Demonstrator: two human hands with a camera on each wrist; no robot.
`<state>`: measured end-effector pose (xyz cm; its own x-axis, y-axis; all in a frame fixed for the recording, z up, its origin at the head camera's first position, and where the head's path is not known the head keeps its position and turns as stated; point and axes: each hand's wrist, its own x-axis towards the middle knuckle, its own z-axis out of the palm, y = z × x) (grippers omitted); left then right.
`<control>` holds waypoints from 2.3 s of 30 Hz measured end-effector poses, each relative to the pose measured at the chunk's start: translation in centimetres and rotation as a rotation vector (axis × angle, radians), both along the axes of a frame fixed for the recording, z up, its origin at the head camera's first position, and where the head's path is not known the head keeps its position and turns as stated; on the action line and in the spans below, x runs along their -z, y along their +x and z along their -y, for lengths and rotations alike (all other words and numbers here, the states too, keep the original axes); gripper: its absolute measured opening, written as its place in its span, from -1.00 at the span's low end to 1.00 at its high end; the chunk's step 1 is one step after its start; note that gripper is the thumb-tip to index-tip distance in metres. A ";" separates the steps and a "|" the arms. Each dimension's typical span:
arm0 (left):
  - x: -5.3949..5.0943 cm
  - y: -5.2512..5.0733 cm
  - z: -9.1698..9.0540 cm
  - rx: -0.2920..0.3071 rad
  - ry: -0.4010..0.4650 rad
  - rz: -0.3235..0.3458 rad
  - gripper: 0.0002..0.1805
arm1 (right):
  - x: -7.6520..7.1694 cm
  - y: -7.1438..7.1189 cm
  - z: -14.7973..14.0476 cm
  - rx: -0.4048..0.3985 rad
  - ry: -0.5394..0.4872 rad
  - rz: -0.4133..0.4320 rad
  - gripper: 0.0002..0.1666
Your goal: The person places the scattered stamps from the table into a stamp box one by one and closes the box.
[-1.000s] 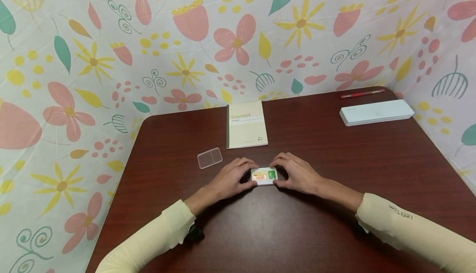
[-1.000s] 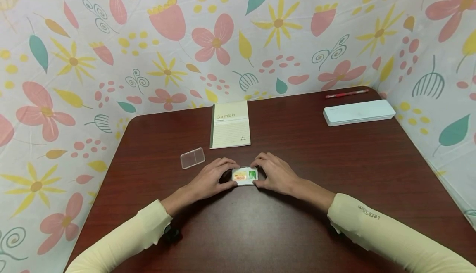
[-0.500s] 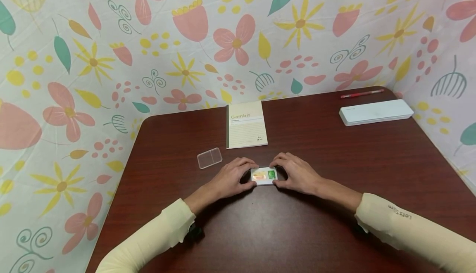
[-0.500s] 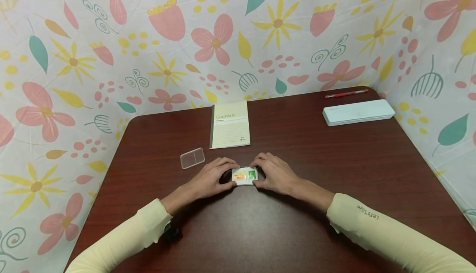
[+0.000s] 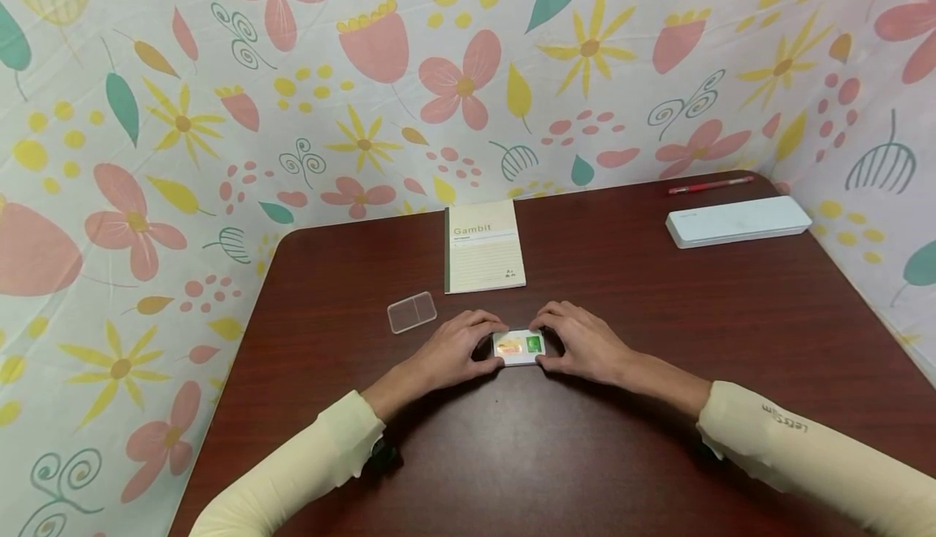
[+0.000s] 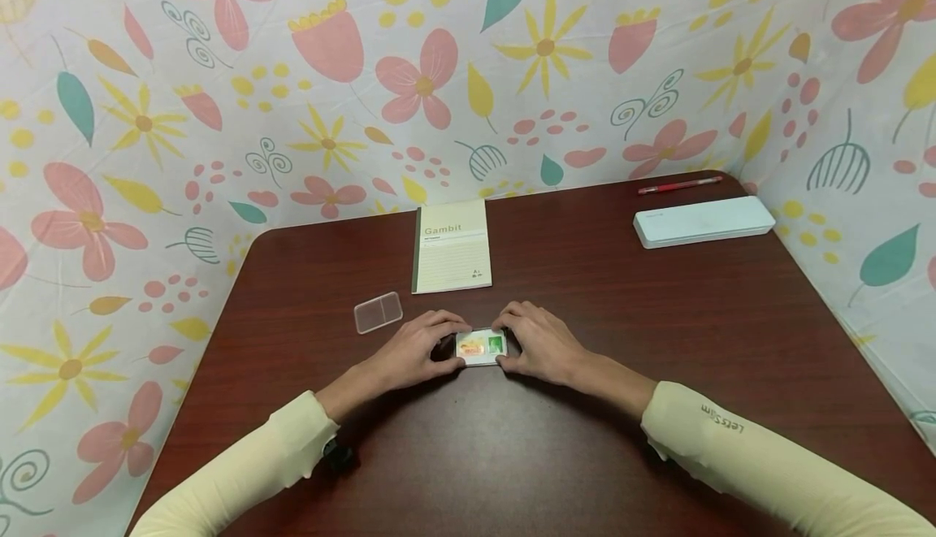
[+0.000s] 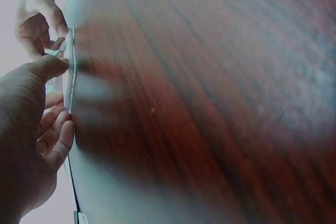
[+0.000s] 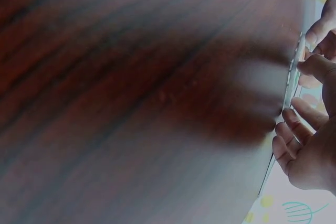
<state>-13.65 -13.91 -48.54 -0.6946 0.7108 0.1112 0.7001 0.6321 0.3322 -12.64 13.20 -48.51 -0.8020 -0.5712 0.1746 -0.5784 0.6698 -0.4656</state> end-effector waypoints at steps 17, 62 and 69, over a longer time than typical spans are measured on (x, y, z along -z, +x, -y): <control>0.4 -0.1 0.0 0.003 0.009 -0.018 -0.48 | 0.1 0.0 0.0 -0.001 -0.016 0.001 -0.56; 0.1 0.0 0.6 -0.032 0.026 0.007 -0.44 | -0.1 -0.4 -0.2 -0.014 -0.052 0.013 -0.47; -0.5 -0.2 2.1 -0.084 0.055 0.025 -0.48 | -0.7 -1.1 0.0 -0.023 -0.084 0.012 -0.46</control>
